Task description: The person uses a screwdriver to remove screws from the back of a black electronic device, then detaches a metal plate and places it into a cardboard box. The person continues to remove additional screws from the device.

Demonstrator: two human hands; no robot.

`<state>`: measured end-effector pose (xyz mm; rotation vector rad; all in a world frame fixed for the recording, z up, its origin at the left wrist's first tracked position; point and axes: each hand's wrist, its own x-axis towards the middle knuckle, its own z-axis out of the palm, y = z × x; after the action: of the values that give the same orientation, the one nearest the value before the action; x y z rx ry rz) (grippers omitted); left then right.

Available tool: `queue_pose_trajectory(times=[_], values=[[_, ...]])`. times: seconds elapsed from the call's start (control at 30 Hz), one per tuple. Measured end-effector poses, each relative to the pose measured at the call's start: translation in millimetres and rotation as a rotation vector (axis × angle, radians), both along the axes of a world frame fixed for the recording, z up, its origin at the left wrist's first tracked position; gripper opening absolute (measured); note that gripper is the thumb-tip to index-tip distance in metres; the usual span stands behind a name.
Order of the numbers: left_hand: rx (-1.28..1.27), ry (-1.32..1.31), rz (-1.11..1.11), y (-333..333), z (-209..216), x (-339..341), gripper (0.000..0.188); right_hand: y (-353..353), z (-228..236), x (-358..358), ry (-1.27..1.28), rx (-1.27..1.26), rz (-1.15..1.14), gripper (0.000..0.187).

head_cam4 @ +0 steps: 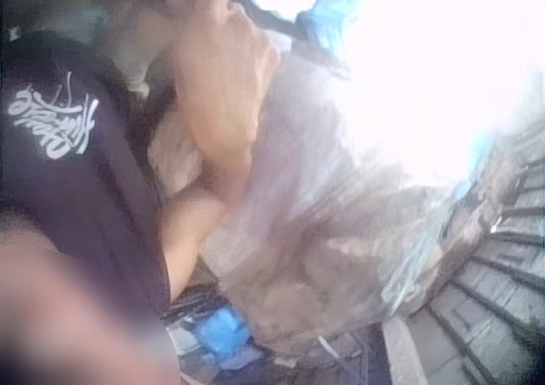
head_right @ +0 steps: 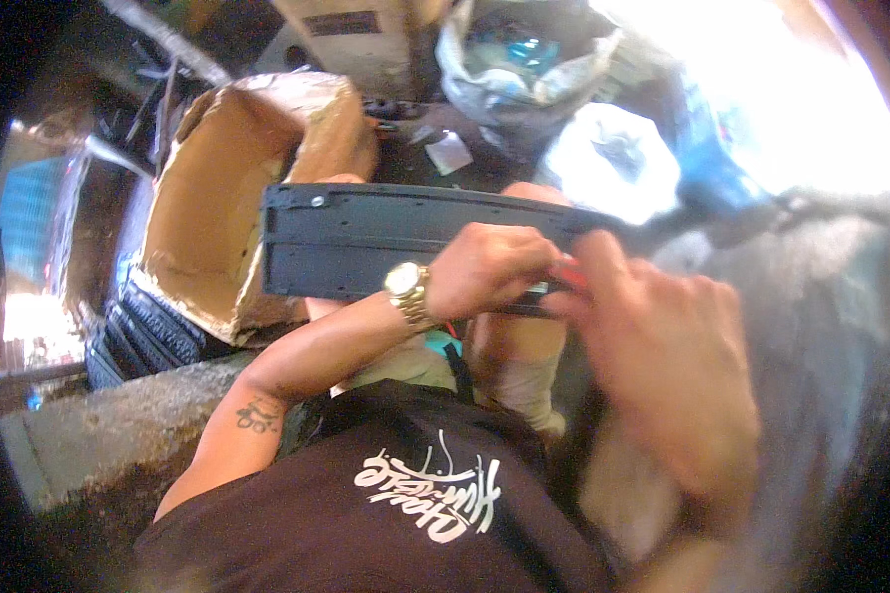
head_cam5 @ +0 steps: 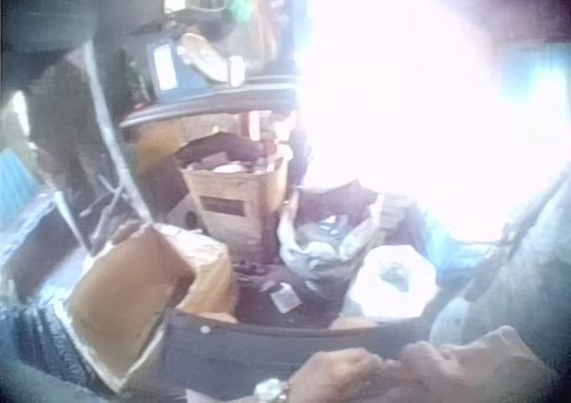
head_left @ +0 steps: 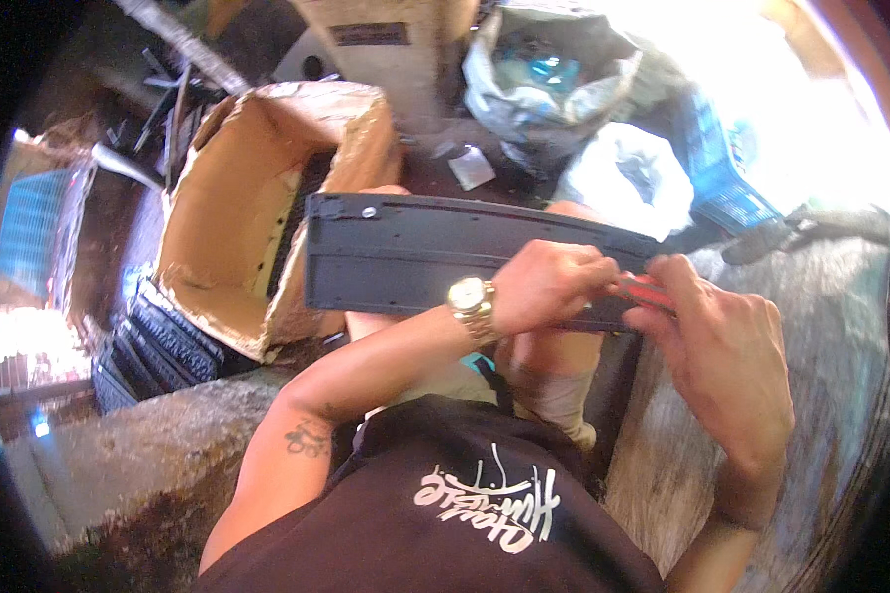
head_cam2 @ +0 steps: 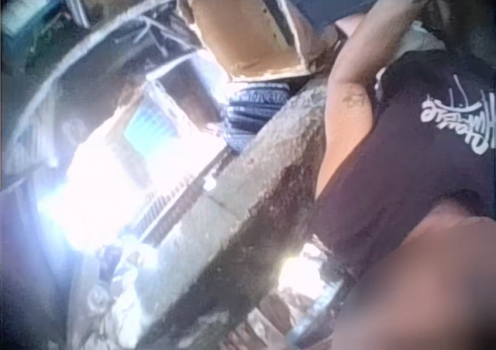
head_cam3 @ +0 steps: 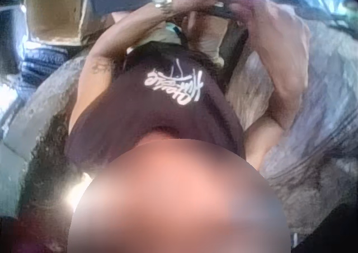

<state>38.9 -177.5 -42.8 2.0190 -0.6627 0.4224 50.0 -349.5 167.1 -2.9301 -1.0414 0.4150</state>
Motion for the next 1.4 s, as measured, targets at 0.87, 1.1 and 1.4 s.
queue_pose_trajectory(times=[0.87, 1.1, 1.4], values=[[0.160, 0.049, 0.098, 2.9, 23.0, -5.6, 0.036, -25.1, -0.5, -4.3, -0.113, 0.222, 0.096, 0.021], [-0.004, -0.231, 0.525, 87.6, 61.3, -23.8, 0.065, -63.8, -30.0, 3.1, -0.393, 0.870, -0.120, 0.040], [0.547, 0.152, 0.811, 164.6, 39.3, -64.0, 0.023, -38.0, -170.2, -38.5, -0.080, 1.002, -0.315, 0.067]])
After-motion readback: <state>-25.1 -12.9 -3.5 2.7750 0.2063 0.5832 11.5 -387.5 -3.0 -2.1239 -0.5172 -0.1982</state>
